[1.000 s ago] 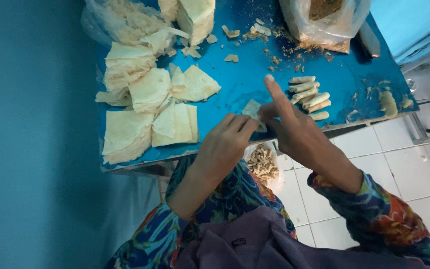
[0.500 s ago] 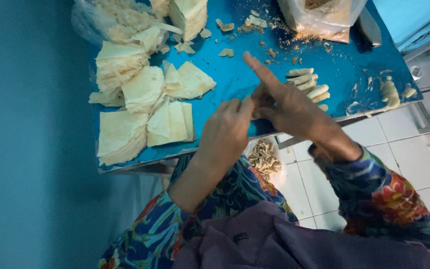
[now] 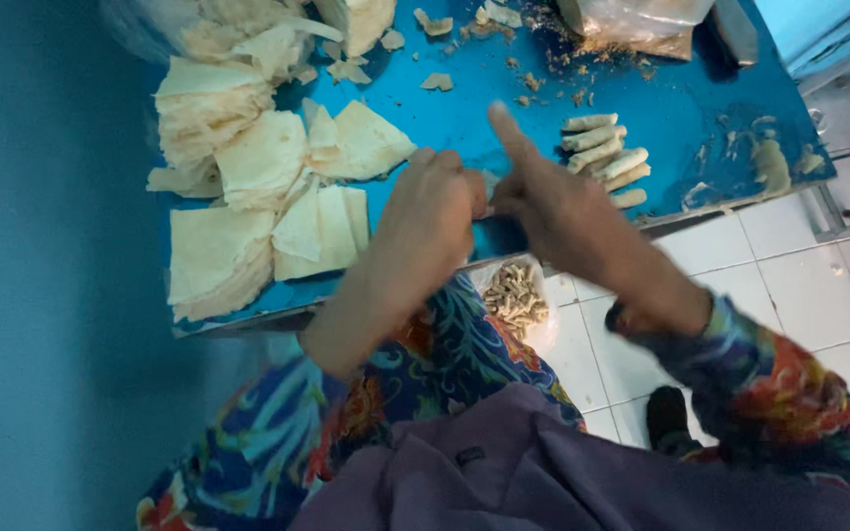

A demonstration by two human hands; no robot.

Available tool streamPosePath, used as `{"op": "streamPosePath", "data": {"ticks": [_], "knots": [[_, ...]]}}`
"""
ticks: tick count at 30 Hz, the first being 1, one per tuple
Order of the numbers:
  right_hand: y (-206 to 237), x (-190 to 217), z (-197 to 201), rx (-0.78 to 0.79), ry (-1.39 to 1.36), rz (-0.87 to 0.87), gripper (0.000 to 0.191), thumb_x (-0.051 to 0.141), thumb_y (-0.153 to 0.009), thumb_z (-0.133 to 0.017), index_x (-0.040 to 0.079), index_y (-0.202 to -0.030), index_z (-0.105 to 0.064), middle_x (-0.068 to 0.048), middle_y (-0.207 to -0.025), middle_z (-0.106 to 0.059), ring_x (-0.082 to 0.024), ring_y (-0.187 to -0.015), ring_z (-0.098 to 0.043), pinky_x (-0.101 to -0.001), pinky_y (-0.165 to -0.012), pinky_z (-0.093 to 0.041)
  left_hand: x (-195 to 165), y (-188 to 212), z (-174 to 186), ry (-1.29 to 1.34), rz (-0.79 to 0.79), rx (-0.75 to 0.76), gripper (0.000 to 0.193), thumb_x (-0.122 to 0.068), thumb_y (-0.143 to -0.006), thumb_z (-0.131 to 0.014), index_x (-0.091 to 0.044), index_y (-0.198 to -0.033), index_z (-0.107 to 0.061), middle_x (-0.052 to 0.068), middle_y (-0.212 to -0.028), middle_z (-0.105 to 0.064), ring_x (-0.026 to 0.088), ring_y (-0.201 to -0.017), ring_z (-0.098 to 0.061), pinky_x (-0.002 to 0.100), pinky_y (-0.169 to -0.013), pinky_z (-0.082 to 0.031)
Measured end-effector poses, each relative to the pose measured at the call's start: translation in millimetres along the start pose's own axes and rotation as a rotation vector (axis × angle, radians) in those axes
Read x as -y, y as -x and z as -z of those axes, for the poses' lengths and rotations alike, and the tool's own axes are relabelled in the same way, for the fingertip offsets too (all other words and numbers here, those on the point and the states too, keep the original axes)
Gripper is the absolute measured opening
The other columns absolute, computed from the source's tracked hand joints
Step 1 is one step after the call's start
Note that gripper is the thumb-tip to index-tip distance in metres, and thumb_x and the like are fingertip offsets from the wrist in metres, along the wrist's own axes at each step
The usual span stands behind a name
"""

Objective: The person sits at a low blue table and rolls flat dried food sheets by hand into tight cylindrical pieces one at a time, placing each finished roll onto a growing pile of rolls on the table. They occasionally reach into a plastic bag of brown crumbs on the table and drop pieces into a bag below the table.

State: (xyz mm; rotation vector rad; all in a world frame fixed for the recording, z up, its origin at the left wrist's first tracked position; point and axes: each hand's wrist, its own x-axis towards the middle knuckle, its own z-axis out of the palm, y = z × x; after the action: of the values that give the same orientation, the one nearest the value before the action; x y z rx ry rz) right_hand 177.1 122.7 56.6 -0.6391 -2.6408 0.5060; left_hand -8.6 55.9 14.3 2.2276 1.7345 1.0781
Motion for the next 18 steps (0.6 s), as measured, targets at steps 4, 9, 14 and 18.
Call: {"op": "streamPosePath", "data": {"ticks": [4, 9, 14, 18], "knots": [[-18.7, -13.4, 7.6, 0.154, -0.409, -0.146, 0.103, -0.007, -0.089, -0.07, 0.012, -0.168, -0.007, -0.012, -0.095, -0.07, -0.024, -0.085, -0.07, -0.0401, -0.079, -0.058, 26.1, -31.2, 9.1, 0.132, 0.128, 0.272, 0.007, -0.007, -0.079, -0.072, -0.013, -0.078, -0.076, 0.015, -0.081, -0.074, 0.035, -0.081, -0.072, 0.05, -0.076, -0.056], [-1.2, -6.6, -7.3, 0.001, -0.156, -0.035, 0.093, -0.006, -0.095, -0.066, 0.009, -0.168, -0.01, -0.013, -0.102, -0.072, -0.027, -0.089, -0.072, -0.0418, -0.079, -0.058, 17.0, -11.7, 9.3, 0.077, -0.001, 0.071, 0.005, -0.005, -0.085, -0.072, -0.005, -0.089, -0.069, 0.017, -0.082, -0.072, 0.04, -0.081, -0.07, 0.053, -0.07, -0.054], [13.2, 4.9, -17.8, -0.15, 0.043, 0.08, 0.089, -0.001, -0.095, -0.069, 0.004, -0.165, -0.015, -0.017, -0.106, -0.072, -0.035, -0.096, -0.07, -0.0443, -0.08, -0.057, -7.1, 18.4, 1.4, -0.192, -0.158, -0.075, 0.017, -0.001, -0.082, -0.063, -0.001, -0.099, -0.062, 0.016, -0.094, -0.065, 0.036, -0.097, -0.065, 0.043, -0.077, -0.055], [6.6, 7.0, -16.9, -0.163, 0.094, 0.114, 0.086, -0.001, -0.095, -0.067, 0.004, -0.164, -0.016, -0.018, -0.106, -0.071, -0.037, -0.097, -0.069, -0.0453, -0.081, -0.056, -6.7, 13.1, 1.1, -0.289, -0.168, -0.038, 0.01, -0.005, -0.087, -0.065, -0.002, -0.096, -0.062, 0.015, -0.094, -0.062, 0.033, -0.095, -0.06, 0.044, -0.08, -0.052]]}}
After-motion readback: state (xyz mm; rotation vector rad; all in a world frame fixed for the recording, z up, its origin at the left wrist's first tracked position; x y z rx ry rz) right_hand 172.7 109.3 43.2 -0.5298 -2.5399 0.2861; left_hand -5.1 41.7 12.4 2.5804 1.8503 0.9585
